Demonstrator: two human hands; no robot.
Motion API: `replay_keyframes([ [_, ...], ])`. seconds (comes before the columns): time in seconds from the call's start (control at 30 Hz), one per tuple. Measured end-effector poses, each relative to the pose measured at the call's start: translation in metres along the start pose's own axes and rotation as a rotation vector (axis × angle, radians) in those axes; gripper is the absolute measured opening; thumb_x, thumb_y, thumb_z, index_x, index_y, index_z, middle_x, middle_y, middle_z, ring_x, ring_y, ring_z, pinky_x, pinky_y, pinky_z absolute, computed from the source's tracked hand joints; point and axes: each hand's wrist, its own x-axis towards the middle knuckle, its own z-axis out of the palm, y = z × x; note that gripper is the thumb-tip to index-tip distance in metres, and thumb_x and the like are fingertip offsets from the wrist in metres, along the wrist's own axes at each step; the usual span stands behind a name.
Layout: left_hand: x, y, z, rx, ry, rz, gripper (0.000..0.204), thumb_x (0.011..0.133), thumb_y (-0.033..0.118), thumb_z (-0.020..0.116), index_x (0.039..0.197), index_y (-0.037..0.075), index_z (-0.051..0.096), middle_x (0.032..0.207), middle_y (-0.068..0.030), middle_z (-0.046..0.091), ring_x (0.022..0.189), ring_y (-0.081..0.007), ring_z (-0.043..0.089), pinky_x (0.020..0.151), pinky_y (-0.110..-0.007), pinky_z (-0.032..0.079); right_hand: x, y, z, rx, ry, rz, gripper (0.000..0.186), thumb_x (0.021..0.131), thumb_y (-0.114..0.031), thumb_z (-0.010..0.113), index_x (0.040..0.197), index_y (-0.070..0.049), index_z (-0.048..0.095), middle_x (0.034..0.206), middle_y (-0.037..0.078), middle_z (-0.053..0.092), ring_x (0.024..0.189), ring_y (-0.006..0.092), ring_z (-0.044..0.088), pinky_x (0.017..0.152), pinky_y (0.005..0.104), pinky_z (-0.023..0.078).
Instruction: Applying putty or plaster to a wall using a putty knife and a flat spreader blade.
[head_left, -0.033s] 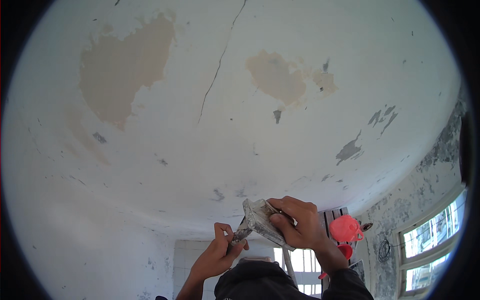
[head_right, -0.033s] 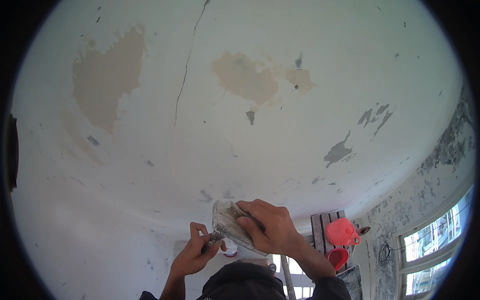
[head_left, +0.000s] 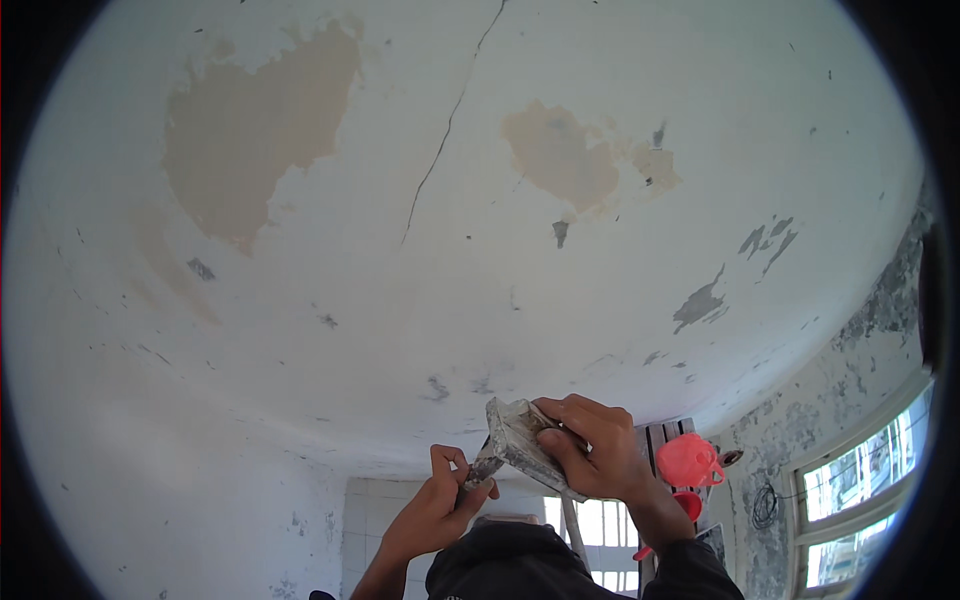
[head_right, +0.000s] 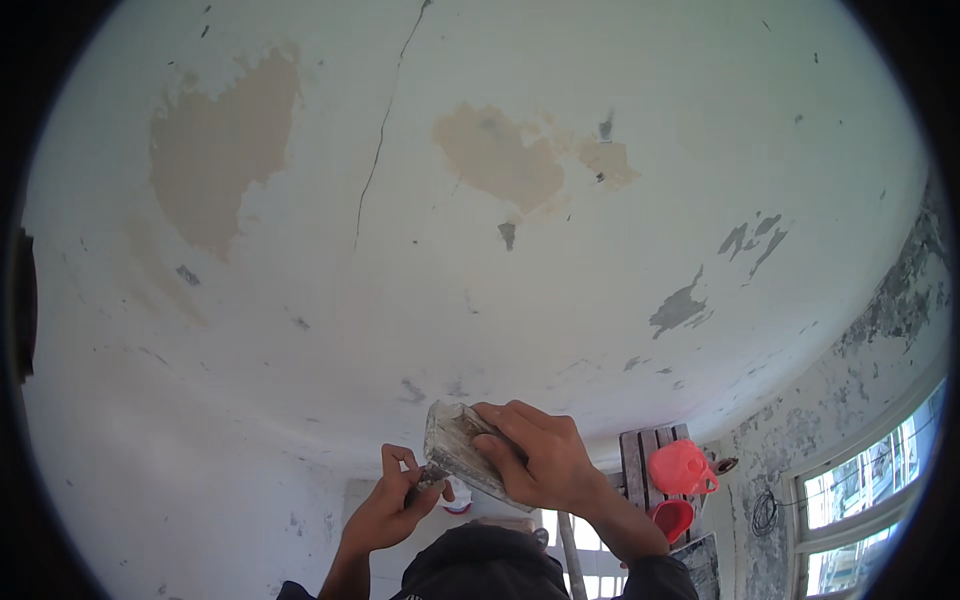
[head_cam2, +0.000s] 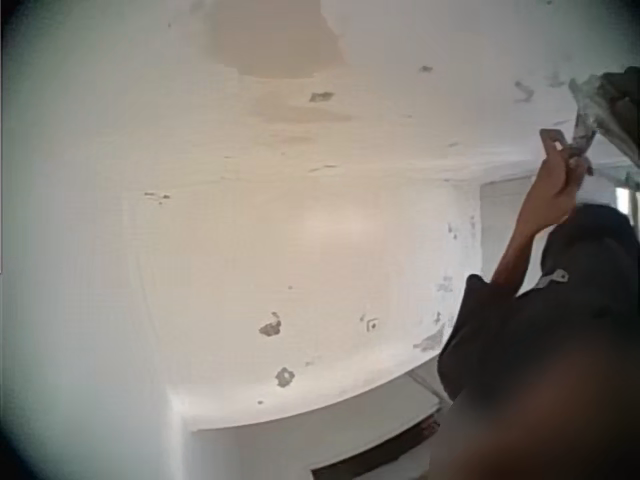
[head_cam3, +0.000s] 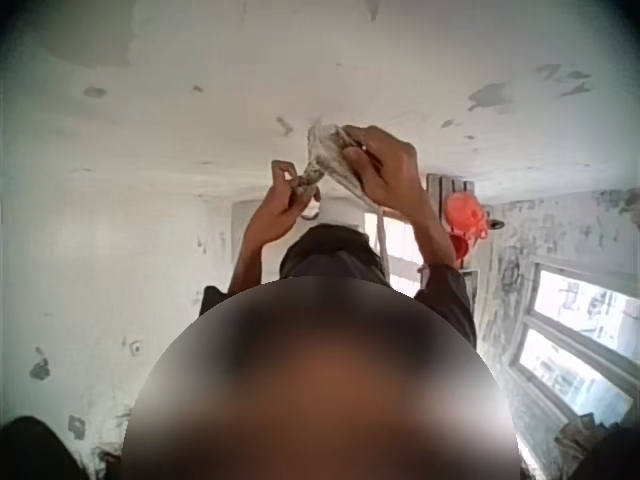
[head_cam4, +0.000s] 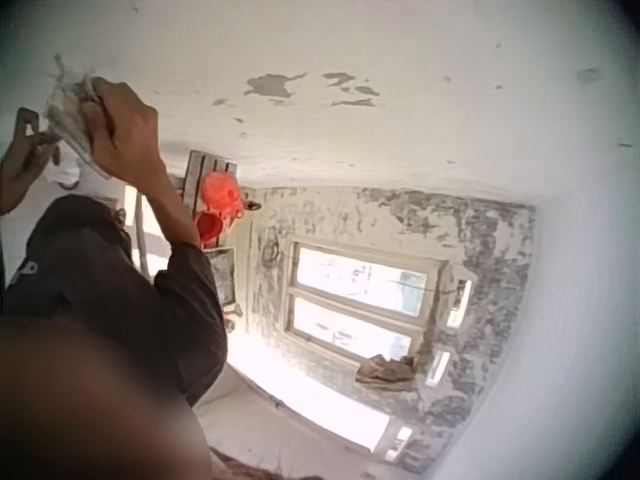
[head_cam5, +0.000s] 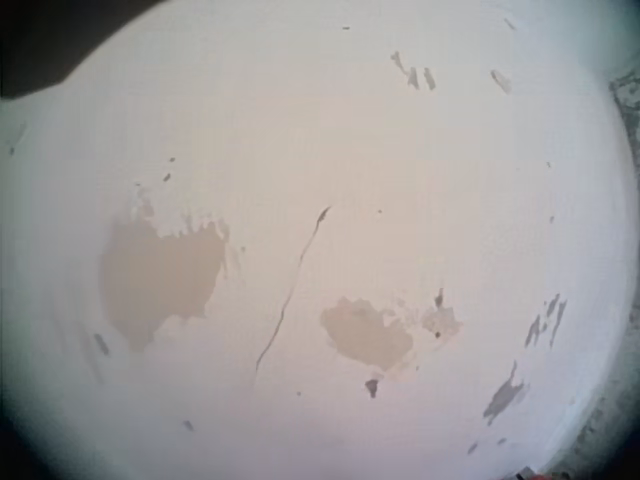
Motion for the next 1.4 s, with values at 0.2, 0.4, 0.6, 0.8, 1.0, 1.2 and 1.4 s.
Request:
replay_keyframes([
  [0.2,-0.010,-0.013,0.001,-0.021,0.020,0.069,0.029,0.099,0.008,0.050,0.100,0.004,0.022,0.094,-0.0191,0.065,0.084,-0.0224,0.063,0.079,-0.033,0.050,-0.009,0.042,0.000,0.552,0.184,0.223,0.030,0.099,-0.015,0.053,0.115,0.008,0.062,0.092,0.009,0.069,0.078,0.0085,0.062,0.070,0.0234,0.050],
  [0.4,-0.016,-0.030,0.001,-0.173,-0.062,0.116,0.029,0.098,0.005,0.050,0.099,0.005,0.021,0.094,-0.0202,0.065,0.083,-0.0226,0.063,0.079,-0.033,0.050,0.005,0.065,-0.003,0.717,-0.064,0.505,0.030,0.101,-0.015,0.051,0.116,0.008,0.063,0.091,0.004,0.068,0.080,0.0061,0.060,0.073,0.0223,0.049],
  [0.6,-0.017,-0.035,-0.002,-0.198,-0.087,0.070,0.031,0.098,0.007,0.051,0.100,0.006,0.020,0.093,-0.0191,0.065,0.083,-0.0222,0.062,0.076,-0.032,0.050,0.013,0.031,-0.006,0.560,-0.318,0.447,0.029,0.099,-0.018,0.056,0.113,0.005,0.065,0.088,0.006,0.069,0.079,0.0068,0.059,0.072,0.0234,0.049],
  [0.8,-0.013,-0.031,-0.002,-0.286,-0.070,-0.006,0.033,0.096,0.001,0.050,0.103,0.007,0.018,0.097,-0.0160,0.065,0.085,-0.0182,0.059,0.078,-0.030,0.048,0.002,0.000,0.010,0.111,-0.267,0.210,0.029,0.092,-0.012,0.061,0.115,0.004,0.064,0.086,0.017,0.068,0.071,0.0182,0.065,0.066,0.0290,0.050],
  [1.0,-0.007,-0.034,-0.001,-0.436,-0.074,-0.028,0.044,0.090,-0.005,0.052,0.102,0.013,0.014,0.098,-0.0143,0.064,0.060,-0.0077,0.043,0.052,-0.019,0.038,-0.012,-0.001,0.030,-0.084,-0.220,0.052,0.026,0.090,-0.008,0.062,0.113,0.004,0.062,0.084,0.017,0.065,0.068,0.0286,0.065,0.061,0.0350,0.052],
  [1.2,-0.001,-0.036,0.002,-0.494,-0.045,-0.146,0.044,0.089,-0.003,0.052,0.103,0.015,0.014,0.095,-0.0154,0.063,0.056,-0.0097,0.043,0.044,-0.022,0.036,-0.014,0.013,0.042,-0.083,-0.212,0.045,0.025,0.089,-0.005,0.061,0.112,0.005,0.061,0.081,0.016,0.064,0.065,0.0291,0.064,0.057,0.0357,0.051],
  [1.4,0.010,-0.048,0.012,-0.522,-0.010,-0.133,0.045,0.088,-0.001,0.054,0.104,0.014,0.015,0.094,-0.0157,0.062,0.055,-0.0096,0.042,0.042,-0.025,0.035,-0.020,0.025,0.057,-0.062,-0.239,0.011,0.027,0.089,-0.005,0.061,0.114,0.004,0.061,0.081,0.016,0.064,0.065,0.0296,0.065,0.057,0.0367,0.052],
])
